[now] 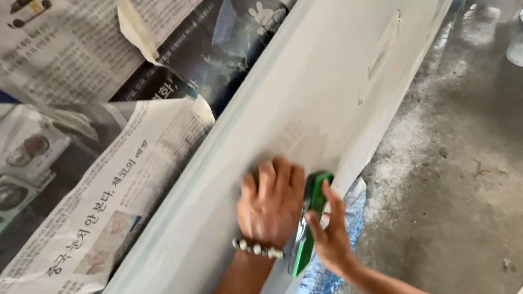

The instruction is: The person sands the front bumper and side door of a white car using a green sanding block and a yellow cloth. They repeatedly dip the cloth into a bucket of water to wet the surface while sanding.

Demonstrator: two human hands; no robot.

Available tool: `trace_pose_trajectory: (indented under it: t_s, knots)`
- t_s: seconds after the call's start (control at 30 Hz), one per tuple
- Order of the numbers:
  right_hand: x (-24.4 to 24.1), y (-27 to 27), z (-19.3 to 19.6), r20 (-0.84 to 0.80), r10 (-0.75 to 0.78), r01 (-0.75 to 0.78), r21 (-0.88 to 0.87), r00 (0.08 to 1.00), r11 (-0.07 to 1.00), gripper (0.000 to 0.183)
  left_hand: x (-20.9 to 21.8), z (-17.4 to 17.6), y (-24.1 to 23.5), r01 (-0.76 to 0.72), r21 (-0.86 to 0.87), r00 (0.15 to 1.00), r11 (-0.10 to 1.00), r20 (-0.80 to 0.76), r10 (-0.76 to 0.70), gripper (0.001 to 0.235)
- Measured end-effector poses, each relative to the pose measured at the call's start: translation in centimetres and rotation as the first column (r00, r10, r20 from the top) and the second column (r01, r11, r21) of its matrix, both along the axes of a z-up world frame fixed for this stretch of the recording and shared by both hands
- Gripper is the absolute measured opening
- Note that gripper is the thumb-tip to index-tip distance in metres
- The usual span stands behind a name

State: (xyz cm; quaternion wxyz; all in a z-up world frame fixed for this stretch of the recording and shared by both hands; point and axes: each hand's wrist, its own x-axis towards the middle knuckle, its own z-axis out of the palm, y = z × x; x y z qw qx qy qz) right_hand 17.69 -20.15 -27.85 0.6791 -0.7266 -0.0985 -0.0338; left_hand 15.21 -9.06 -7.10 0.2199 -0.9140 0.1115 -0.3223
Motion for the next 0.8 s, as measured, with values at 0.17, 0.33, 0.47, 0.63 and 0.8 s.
trace_pose_trajectory:
  t_s: [0.17,0.33,0.47,0.63,0.8]
  knots:
    - [1.8,0.3,1.9,0.218,0.006,0.02,-0.115,0.976,0.993,0.075,8.9,5.0,-1.7,0.056,-0.046,0.993,0.997,0.108,-0.051,0.025]
    - [6.5,-1.4,7.0,0.27,-0.084,0.108,-0.076,0.959,0.991,0.075,21.5,6.7,-5.4,0.019,0.063,0.99,0.998,-0.141,-0.01,0.034]
    - [4.7,-1.1,7.8,0.268,-0.046,0.077,-0.108,0.962,0.991,0.074,25.9,8.8,-6.7,-0.007,0.081,0.973,0.997,-0.229,0.025,0.033]
    - [6.7,0.0,7.7,0.267,-0.049,0.063,-0.045,0.962,0.997,0.072,23.8,8.5,-5.0,0.151,-0.017,0.981,0.988,-0.119,-0.152,0.026]
    - [14.9,-2.7,12.9,0.349,-0.19,0.228,-0.07,0.918,0.971,0.062,11.6,7.5,-2.4,0.15,-0.182,0.989,0.972,0.028,-0.147,0.016]
